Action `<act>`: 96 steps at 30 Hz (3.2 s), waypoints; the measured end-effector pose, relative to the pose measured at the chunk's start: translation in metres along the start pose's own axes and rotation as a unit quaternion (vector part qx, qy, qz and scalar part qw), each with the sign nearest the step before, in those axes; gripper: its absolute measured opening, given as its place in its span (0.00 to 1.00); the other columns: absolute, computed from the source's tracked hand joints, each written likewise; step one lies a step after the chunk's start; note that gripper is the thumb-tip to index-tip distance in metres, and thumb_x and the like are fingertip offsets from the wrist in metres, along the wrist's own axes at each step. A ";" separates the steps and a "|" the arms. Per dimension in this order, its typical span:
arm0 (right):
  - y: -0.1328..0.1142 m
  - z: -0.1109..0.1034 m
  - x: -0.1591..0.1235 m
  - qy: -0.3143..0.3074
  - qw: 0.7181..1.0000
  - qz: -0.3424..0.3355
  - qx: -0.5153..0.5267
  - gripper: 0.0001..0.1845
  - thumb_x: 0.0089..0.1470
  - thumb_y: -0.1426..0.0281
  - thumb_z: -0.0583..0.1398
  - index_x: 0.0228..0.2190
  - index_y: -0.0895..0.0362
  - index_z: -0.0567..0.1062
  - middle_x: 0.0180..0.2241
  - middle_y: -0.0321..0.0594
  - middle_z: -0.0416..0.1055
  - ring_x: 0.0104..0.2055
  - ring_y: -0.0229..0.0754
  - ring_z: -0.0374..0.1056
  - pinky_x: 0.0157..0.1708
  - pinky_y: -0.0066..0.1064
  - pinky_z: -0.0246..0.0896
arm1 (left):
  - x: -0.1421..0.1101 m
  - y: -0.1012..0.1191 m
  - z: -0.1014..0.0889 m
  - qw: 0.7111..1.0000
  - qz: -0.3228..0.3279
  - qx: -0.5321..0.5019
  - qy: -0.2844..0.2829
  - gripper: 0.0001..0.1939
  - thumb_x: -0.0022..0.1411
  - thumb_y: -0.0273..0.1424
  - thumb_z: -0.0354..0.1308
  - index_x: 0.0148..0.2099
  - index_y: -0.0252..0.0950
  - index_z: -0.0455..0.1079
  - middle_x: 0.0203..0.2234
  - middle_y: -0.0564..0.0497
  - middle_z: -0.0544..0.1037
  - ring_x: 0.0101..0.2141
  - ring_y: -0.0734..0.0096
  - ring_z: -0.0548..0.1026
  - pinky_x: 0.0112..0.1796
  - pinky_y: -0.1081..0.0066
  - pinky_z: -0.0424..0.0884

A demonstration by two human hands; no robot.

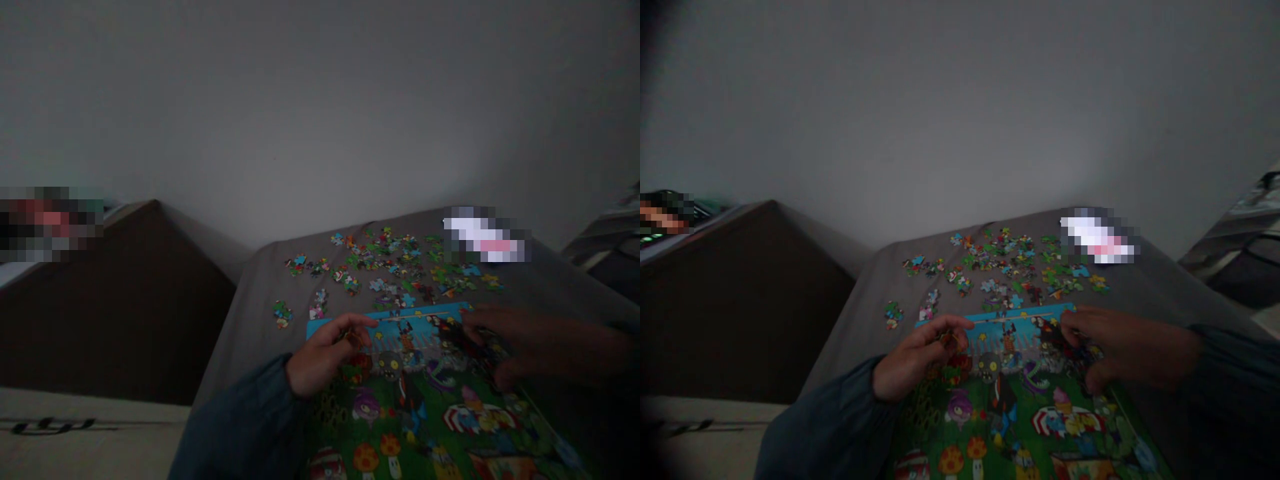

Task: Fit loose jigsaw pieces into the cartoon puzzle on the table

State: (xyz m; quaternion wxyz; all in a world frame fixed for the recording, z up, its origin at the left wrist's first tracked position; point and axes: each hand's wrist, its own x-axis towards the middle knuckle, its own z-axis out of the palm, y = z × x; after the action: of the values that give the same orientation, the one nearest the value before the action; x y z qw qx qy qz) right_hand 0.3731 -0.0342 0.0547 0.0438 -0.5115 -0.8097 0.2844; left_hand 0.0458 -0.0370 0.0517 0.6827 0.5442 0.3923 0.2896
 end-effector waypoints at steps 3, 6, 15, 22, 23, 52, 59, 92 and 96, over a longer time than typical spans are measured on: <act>-0.012 -0.005 0.004 -0.131 0.990 0.019 0.048 0.15 0.39 0.68 0.64 0.30 0.54 0.65 0.38 0.40 0.68 0.41 0.49 0.65 0.38 0.37 0.58 | 0.001 -0.001 0.000 1.000 0.002 0.020 -0.004 0.19 0.52 0.23 0.53 0.47 0.38 0.71 0.32 0.53 0.70 0.29 0.74 0.64 0.33 0.71 0.60; -0.017 -0.008 0.006 -0.144 0.988 0.025 0.053 0.14 0.41 0.69 0.63 0.30 0.55 0.64 0.39 0.41 0.68 0.43 0.50 0.64 0.40 0.38 0.56 | 0.002 -0.005 0.000 0.999 -0.003 0.044 -0.017 0.21 0.50 0.22 0.52 0.47 0.38 0.71 0.32 0.53 0.71 0.31 0.73 0.67 0.34 0.70 0.62; 0.000 -0.011 0.002 -0.168 0.985 0.028 0.030 0.14 0.45 0.66 0.63 0.30 0.55 0.64 0.36 0.40 0.67 0.40 0.48 0.63 0.37 0.35 0.54 | 0.003 -0.007 0.000 0.990 -0.011 0.137 -0.029 0.20 0.55 0.27 0.52 0.50 0.36 0.69 0.33 0.50 0.73 0.35 0.66 0.70 0.39 0.65 0.64; -0.010 -0.014 0.002 -0.168 0.984 0.048 -0.041 0.14 0.47 0.68 0.65 0.30 0.56 0.64 0.34 0.38 0.65 0.37 0.44 0.62 0.32 0.31 0.49 | 0.006 -0.001 -0.002 0.983 -0.023 0.180 -0.036 0.19 0.57 0.31 0.50 0.50 0.37 0.69 0.32 0.51 0.72 0.35 0.65 0.70 0.38 0.66 0.64; -0.010 -0.014 0.001 -0.165 0.984 0.051 -0.046 0.13 0.47 0.69 0.65 0.30 0.56 0.64 0.33 0.38 0.65 0.37 0.43 0.62 0.32 0.31 0.48 | 0.006 0.000 -0.001 0.984 -0.025 0.175 -0.036 0.18 0.57 0.31 0.50 0.50 0.37 0.68 0.32 0.51 0.72 0.35 0.65 0.70 0.38 0.65 0.64; -0.011 -0.014 -0.002 -0.176 0.981 0.064 -0.047 0.15 0.47 0.73 0.64 0.23 0.56 0.60 0.25 0.32 0.60 0.30 0.37 0.56 0.28 0.29 0.43 | 0.006 0.003 -0.004 0.985 -0.049 0.162 -0.040 0.15 0.61 0.34 0.51 0.49 0.40 0.69 0.33 0.51 0.73 0.38 0.61 0.72 0.42 0.63 0.65; -0.003 -0.003 -0.005 -0.158 0.986 0.040 -0.019 0.10 0.45 0.78 0.59 0.23 0.55 0.62 0.26 0.34 0.65 0.30 0.38 0.61 0.28 0.29 0.46 | 0.007 0.004 -0.001 0.994 -0.089 0.060 0.009 0.20 0.54 0.31 0.55 0.50 0.39 0.68 0.35 0.52 0.71 0.36 0.67 0.70 0.38 0.66 0.64; -0.008 -0.041 -0.009 -0.068 0.993 -0.016 0.091 0.17 0.55 0.57 0.59 0.27 0.55 0.61 0.22 0.28 0.51 0.23 0.34 0.48 0.24 0.27 0.45 | 0.003 0.019 -0.003 0.964 -0.092 -0.247 0.038 0.30 0.52 0.14 0.53 0.56 0.39 0.67 0.51 0.46 0.74 0.49 0.65 0.74 0.31 0.78 0.70; -0.061 -0.038 0.007 -0.011 0.992 -0.093 0.080 0.16 0.58 0.58 0.58 0.41 0.57 0.69 0.21 0.28 0.54 0.22 0.34 0.51 0.24 0.27 0.45 | -0.004 0.017 0.001 0.978 -0.071 -0.191 -0.042 0.30 0.58 0.19 0.58 0.60 0.46 0.62 0.58 0.47 0.69 0.58 0.58 0.65 0.48 0.68 0.70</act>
State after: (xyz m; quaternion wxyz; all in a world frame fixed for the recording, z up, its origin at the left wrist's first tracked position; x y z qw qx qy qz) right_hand 0.3345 -0.0317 0.1154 0.1020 -0.4261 -0.8287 0.3483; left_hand 0.0456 -0.0365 0.0692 0.8088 0.3858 0.3386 0.2869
